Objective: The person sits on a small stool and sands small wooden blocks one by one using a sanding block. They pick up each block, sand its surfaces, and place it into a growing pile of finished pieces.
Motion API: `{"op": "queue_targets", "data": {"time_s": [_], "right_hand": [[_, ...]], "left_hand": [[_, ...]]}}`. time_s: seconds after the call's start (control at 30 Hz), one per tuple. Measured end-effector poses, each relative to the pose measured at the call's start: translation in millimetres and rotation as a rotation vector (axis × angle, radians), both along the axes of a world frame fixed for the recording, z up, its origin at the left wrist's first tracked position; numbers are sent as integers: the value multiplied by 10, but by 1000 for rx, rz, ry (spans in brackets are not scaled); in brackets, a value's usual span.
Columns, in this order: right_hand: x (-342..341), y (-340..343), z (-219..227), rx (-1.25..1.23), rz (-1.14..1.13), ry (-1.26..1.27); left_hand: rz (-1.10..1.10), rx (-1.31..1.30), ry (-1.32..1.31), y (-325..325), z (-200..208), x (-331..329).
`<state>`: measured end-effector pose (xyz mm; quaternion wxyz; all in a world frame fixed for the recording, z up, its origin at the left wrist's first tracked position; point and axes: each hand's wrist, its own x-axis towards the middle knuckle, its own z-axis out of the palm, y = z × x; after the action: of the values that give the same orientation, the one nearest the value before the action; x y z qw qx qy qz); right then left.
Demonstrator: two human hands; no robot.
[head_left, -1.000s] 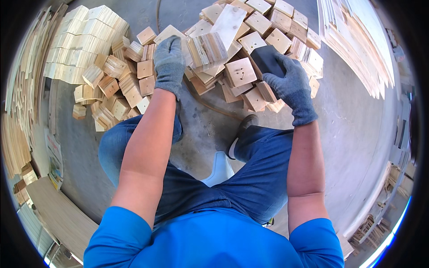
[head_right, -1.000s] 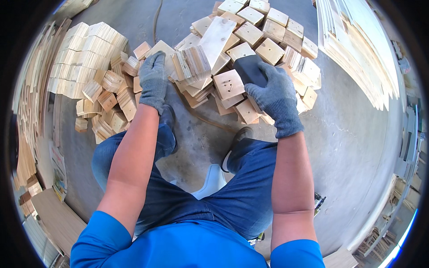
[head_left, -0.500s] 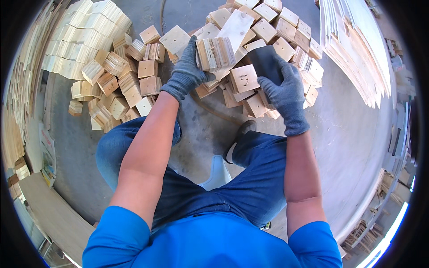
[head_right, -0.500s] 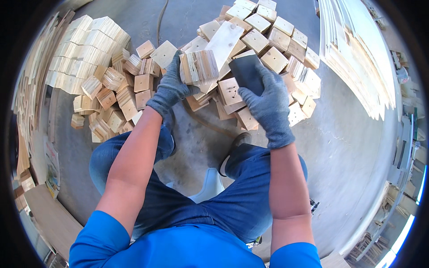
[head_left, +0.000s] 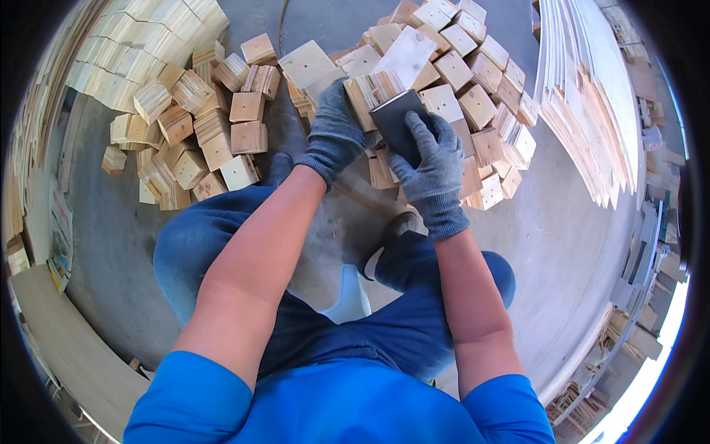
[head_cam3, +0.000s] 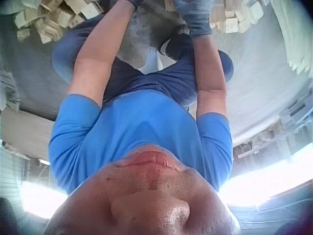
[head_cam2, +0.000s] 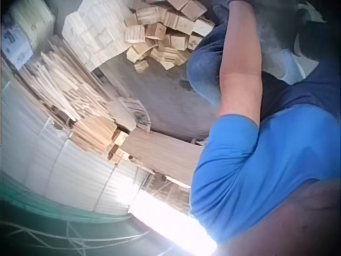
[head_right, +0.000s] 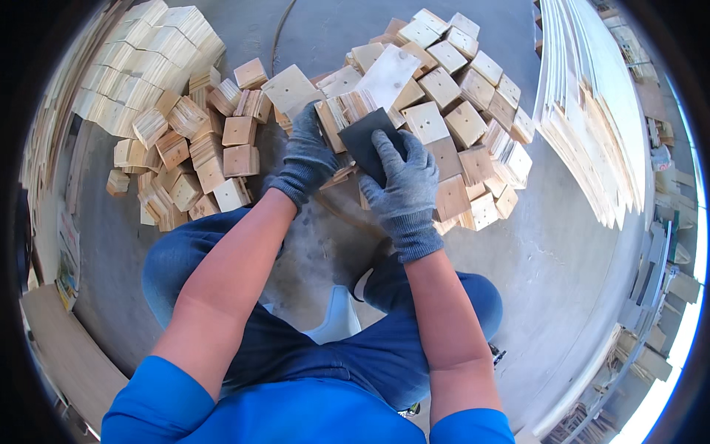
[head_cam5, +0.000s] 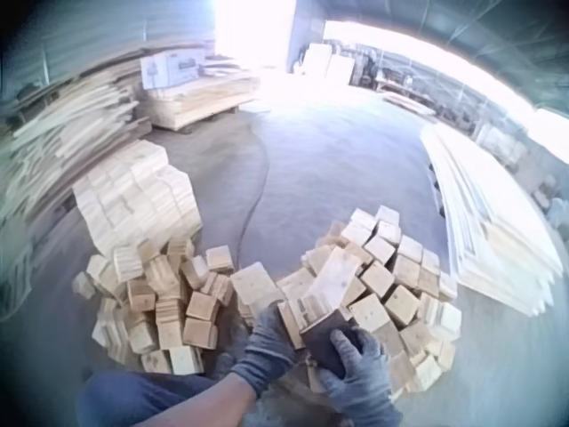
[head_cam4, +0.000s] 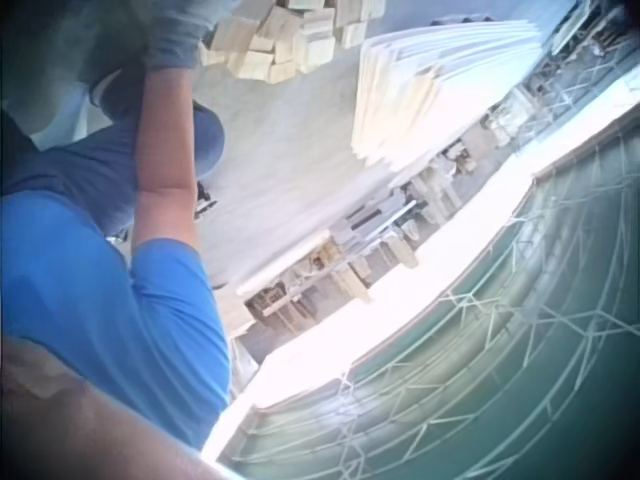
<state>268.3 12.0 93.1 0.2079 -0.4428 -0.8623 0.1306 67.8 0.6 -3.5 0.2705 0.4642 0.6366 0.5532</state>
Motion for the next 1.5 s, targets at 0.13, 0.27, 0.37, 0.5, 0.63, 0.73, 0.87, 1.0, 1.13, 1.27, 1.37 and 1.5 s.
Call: {"op": "queue_targets", "data": {"time_s": [0.13,0.27,0.37,0.5,0.63,0.73,0.87,1.0,1.13,1.27,1.37,1.5], "right_hand": [[-236,448,59,96,50,-14],[-504,1078,181,89,-116,-84],[-509,1247,352,177,-164,-11],[-537,798,324,85,0,20],[-408,165,127,58,-103,-87],[-247,-121,88,-33,-85,-49],[-260,-226,94,-5,-48,-94],[-597,193,198,57,6,-138],[-1077,660,212,66,-13,-151],[-1249,842,247,60,-61,-220],[-1108,611,249,101,12,-143],[-681,51,204,56,44,-138]], "left_hand": [[98,-12,253,-65,-21,26],[-41,3,293,-17,49,-4],[23,-51,279,47,-60,32],[4,-79,182,35,-90,-6],[25,13,189,-92,-128,55],[0,-91,190,-133,-63,-5],[43,-36,191,-82,-150,19],[-8,-36,112,27,-233,7],[-93,-115,176,107,-217,-72],[-58,-122,246,88,-282,-11],[-55,-78,105,64,-356,-27],[-44,-47,26,83,-347,-26]]}}
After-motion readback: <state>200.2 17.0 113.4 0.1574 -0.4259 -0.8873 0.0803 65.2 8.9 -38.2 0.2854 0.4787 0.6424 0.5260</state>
